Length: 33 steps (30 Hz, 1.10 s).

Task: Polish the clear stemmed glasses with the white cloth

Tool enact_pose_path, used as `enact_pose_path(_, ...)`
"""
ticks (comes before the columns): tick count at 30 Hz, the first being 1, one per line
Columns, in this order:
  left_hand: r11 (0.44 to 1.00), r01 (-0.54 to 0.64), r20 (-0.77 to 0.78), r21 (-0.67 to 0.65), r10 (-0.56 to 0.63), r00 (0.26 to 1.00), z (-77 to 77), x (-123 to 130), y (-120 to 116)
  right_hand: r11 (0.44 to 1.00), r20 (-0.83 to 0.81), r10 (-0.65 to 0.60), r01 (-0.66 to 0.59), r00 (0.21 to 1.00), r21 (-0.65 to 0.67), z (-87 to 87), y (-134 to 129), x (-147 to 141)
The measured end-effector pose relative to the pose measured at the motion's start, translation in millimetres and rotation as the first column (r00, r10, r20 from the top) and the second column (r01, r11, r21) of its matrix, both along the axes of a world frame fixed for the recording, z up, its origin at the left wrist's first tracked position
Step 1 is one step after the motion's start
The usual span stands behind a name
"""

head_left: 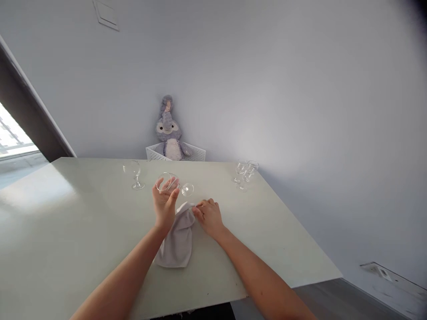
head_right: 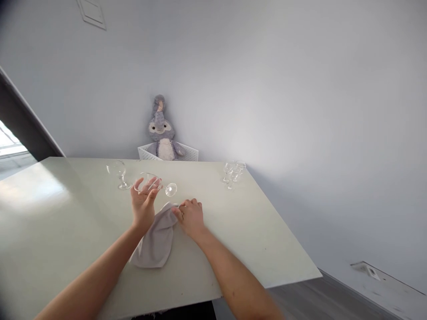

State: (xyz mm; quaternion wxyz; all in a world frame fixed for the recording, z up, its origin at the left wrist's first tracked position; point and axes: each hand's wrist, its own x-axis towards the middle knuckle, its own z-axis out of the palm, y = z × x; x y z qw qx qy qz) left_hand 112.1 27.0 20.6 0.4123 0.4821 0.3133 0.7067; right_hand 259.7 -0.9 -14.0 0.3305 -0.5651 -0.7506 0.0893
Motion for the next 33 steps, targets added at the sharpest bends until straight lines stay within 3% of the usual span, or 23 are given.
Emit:
enact_pose_path(2,0.999,0.036,-0.036,0.031,-0.035,0.999,-1.9,3,-4,0.996,-0.065,-0.079,0.082,0.995,0.046,4.4,1,4)
enact_pose_path(5,0.982,0.183,-0.138,0.055,-0.174,0.975,-14.1,15,-11,0.989,-0.09,-0.113,0.121,0.989,0.089,5.4,3,7)
enact_pose_path(8,0.939,0.328,-0.307,0.101,-0.284,0.908,-29.5,27,-17,0.992,-0.012,-0.121,0.121,0.993,0.022,3.5,6,9)
enact_pose_path(10,0.922,0.371,-0.449,0.109,-0.287,0.846,-34.8,28,-17,0.992,-0.022,-0.121,0.12,0.992,-0.028,3.2,7,16)
enact_pose_path(13,0.954,0.286,-0.582,0.086,-0.184,0.792,-32.9,20,-14,0.988,-0.118,-0.153,0.148,0.981,-0.049,3.6,9,45)
enact_pose_path(15,0.989,0.143,-0.553,0.041,-0.097,0.828,-29.4,13,-8,0.97,-0.164,-0.241,0.236,0.956,-0.052,2.2,12,76)
enact_pose_path(17,1.0,0.003,-0.458,-0.029,-0.016,0.889,-28.6,9,-1,0.924,-0.191,-0.381,0.375,0.905,-0.069,-0.6,15,113)
enact_pose_path(19,0.993,-0.063,-0.377,-0.098,0.021,0.926,-32.4,7,6,0.838,-0.208,-0.544,0.535,0.813,-0.102,-3.7,19,150)
enact_pose_path(21,0.983,-0.055,-0.37,-0.174,-0.014,0.929,-39.7,7,13,0.779,-0.193,-0.626,0.613,0.755,-0.129,-5.9,25,181)
enact_pose_path(25,0.954,0.012,-0.482,-0.298,-0.161,0.861,-52.7,7,21,0.705,-0.146,-0.708,0.681,0.691,-0.199,-10.1,44,221)
enact_pose_path(29,0.95,0.016,-0.53,-0.312,-0.188,0.827,-54.8,6,22,0.638,-0.099,-0.762,0.715,0.64,-0.287,-18.1,69,236)
enact_pose_path(33,0.942,0.007,-0.513,-0.334,-0.188,0.837,-52.4,5,21,0.616,-0.069,-0.772,0.716,0.632,-0.329,-24.9,87,238)
